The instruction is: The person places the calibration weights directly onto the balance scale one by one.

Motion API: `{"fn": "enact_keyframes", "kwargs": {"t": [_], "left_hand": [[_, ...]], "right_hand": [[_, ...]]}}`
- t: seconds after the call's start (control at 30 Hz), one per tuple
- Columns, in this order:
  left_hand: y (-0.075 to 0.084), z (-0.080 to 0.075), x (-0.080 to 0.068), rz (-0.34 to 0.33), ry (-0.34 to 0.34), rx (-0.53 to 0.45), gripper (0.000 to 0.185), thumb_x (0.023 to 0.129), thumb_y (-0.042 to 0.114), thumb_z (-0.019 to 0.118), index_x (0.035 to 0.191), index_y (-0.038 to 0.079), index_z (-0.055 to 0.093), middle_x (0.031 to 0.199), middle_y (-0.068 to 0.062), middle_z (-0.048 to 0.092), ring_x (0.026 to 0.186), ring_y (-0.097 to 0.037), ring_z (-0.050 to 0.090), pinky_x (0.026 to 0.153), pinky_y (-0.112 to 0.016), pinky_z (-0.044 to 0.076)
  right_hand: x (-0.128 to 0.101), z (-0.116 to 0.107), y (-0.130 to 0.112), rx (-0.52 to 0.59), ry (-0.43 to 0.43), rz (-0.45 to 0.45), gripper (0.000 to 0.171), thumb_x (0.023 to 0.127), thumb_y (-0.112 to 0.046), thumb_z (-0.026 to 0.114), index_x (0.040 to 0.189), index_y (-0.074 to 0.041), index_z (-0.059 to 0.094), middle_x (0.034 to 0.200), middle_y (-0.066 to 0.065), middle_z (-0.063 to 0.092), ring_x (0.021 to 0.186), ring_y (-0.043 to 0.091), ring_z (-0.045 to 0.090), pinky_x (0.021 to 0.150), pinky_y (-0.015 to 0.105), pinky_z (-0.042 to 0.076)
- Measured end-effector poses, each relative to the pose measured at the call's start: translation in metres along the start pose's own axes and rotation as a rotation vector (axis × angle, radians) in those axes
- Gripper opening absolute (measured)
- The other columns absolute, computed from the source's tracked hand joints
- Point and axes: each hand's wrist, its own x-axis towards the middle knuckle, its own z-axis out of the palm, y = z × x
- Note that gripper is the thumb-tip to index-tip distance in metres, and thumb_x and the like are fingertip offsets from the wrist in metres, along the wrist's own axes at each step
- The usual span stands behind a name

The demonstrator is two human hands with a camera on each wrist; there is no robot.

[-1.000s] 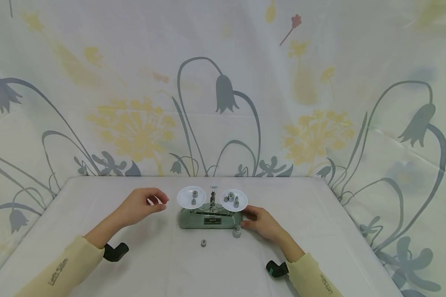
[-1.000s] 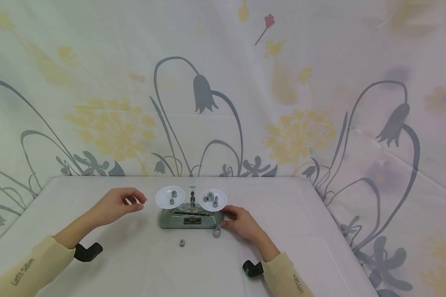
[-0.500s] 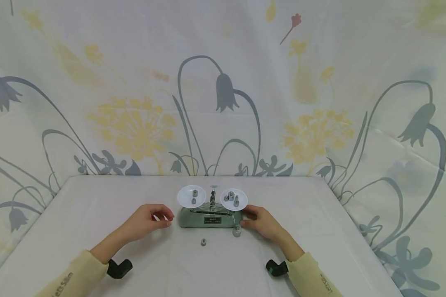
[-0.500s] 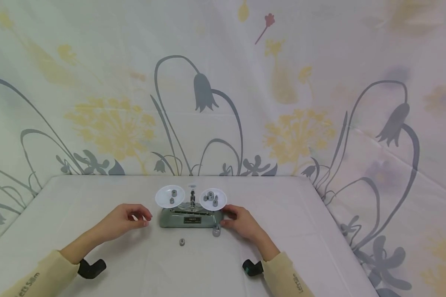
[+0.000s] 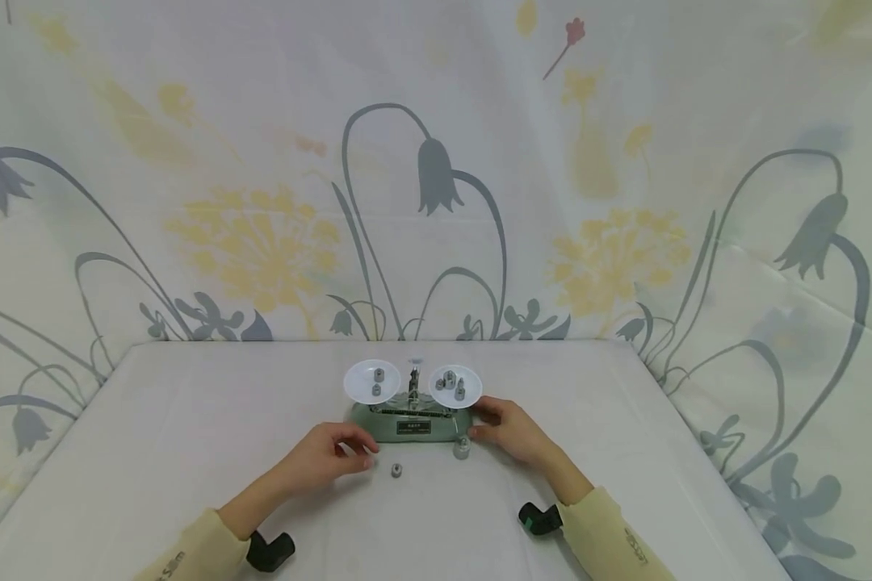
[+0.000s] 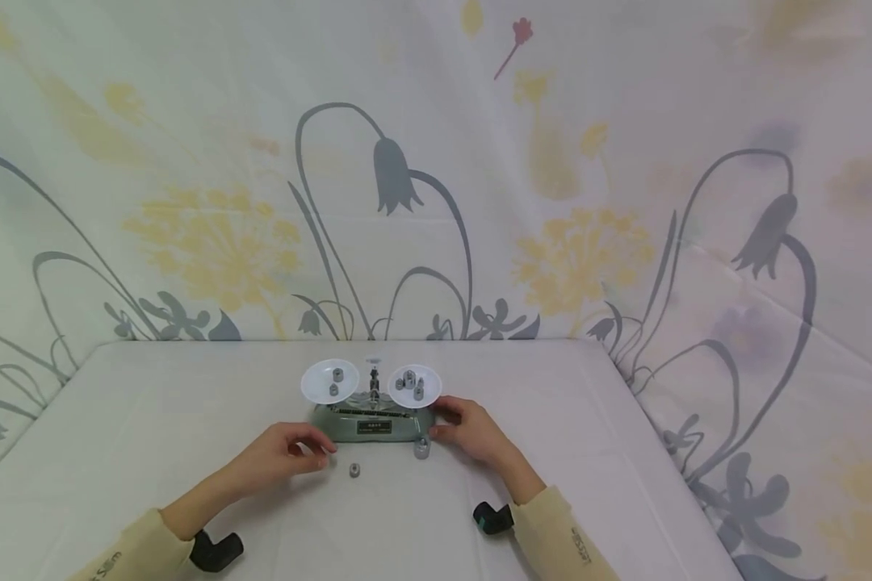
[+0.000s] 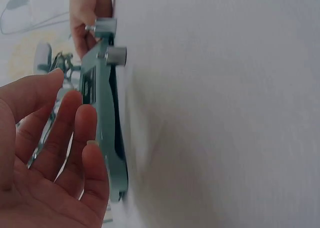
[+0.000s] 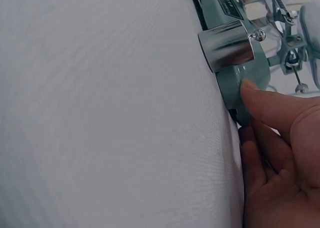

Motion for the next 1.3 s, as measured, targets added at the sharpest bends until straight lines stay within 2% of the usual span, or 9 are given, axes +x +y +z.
{"fn": "enact_keyframes", "kwargs": {"t": [0.27,0.47,0.63,0.9,1.3], "left_hand": [[0.000,0.022,0.011,0.026,-0.022,-0.033,0.016,0.085,0.010,0.077,0.100,0.009,0.074,0.096,0.000,0.069,0.087,-0.011,0.061,0.071,-0.024,0.049],[-0.003,0.030,0.017,0.023,-0.050,-0.044,0.017,0.083,0.008,0.079,0.099,0.012,0.074,0.094,0.002,0.068,0.085,-0.011,0.061,0.071,-0.024,0.049],[-0.004,0.032,0.021,0.032,-0.074,-0.041,0.019,0.082,0.005,0.079,0.099,0.011,0.074,0.091,0.002,0.068,0.080,-0.010,0.060,0.070,-0.024,0.048],[-0.002,0.034,0.022,0.005,-0.124,0.011,0.020,0.081,0.004,0.079,0.099,0.011,0.073,0.090,0.003,0.066,0.080,-0.009,0.059,0.070,-0.024,0.048],[-0.001,0.033,0.023,-0.007,-0.114,0.058,0.017,0.082,0.004,0.079,0.095,0.014,0.073,0.087,0.005,0.064,0.079,-0.009,0.057,0.068,-0.024,0.047]], "right_hand": [[0.000,-0.001,-0.004,0.020,-0.004,0.000,0.052,0.087,-0.011,0.075,0.134,0.003,0.057,0.136,0.018,0.058,0.131,0.035,0.050,0.108,0.044,0.040],[-0.001,-0.001,-0.005,0.020,-0.003,0.004,0.053,0.088,-0.012,0.075,0.135,0.003,0.057,0.136,0.019,0.057,0.131,0.036,0.051,0.108,0.043,0.041],[-0.001,-0.001,-0.004,0.014,-0.001,0.005,0.053,0.088,-0.012,0.075,0.134,0.004,0.057,0.136,0.020,0.057,0.130,0.037,0.051,0.107,0.045,0.041],[-0.001,0.000,-0.002,0.032,0.001,0.011,0.052,0.088,-0.011,0.075,0.135,0.002,0.057,0.136,0.018,0.057,0.130,0.035,0.051,0.108,0.044,0.041],[-0.002,0.002,-0.005,0.042,0.002,0.022,0.054,0.088,-0.013,0.075,0.136,0.003,0.056,0.138,0.020,0.056,0.131,0.037,0.050,0.108,0.046,0.039]]}}
